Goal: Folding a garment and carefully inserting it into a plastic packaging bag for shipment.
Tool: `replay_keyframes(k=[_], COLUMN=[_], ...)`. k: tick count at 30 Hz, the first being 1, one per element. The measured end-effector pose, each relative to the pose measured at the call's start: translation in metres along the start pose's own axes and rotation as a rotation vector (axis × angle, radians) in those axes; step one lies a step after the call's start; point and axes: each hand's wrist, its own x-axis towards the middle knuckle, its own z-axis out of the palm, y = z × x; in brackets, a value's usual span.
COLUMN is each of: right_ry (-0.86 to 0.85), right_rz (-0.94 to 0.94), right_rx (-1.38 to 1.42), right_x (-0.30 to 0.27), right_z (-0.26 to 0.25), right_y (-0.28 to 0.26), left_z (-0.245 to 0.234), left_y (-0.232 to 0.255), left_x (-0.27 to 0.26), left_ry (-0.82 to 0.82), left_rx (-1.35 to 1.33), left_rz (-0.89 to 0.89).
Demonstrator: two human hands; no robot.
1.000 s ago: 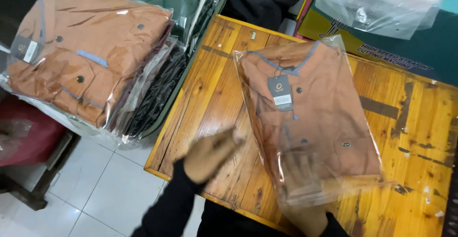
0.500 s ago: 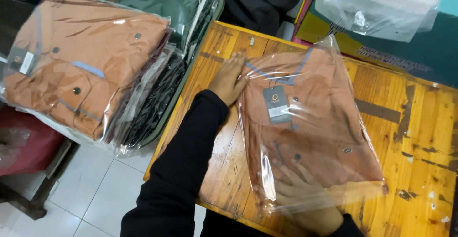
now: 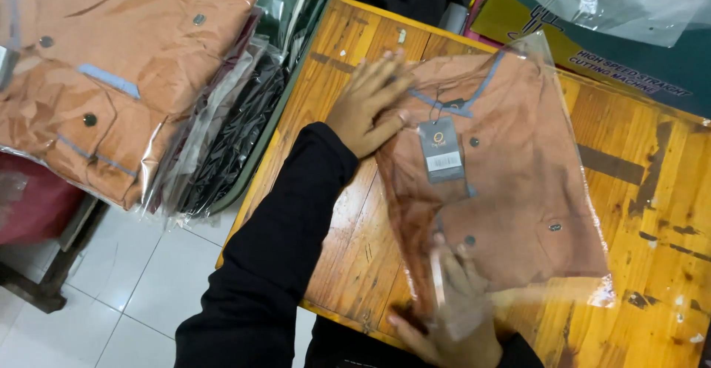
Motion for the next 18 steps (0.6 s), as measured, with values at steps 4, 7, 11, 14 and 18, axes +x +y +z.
replay_keyframes(k=[4,7,11,14,18], right_ry=[-0.117,-0.172,-0.248,-0.29,-0.334], right_rz=[-0.032,-0.002,0.052,0.088,0.145], right_rx=[-0.218,-0.236,-0.289,-0.341,-0.412], right_x=[-0.004,-0.013,-0.028,-0.037,-0.048], right_z=[0.017,0.018,0.015,0.009,0.001], right_y=[0.004,0.003,0.003,0.007,0.016], left_z=[0.016,0.029,0.004,0.004,-0.002], left_y=[-0.014,-0.029,-0.013,-0.011,0.002], left_x=[-0.003,-0.008,0.002,-0.002,0.0], left_ry=[-0.172,-0.143,-0.402,-0.317,-0.241], left_rx=[0.157,0.193,0.33,0.267,0.287], left_rz=[0.011,0.029,-0.01,-0.009,0.002])
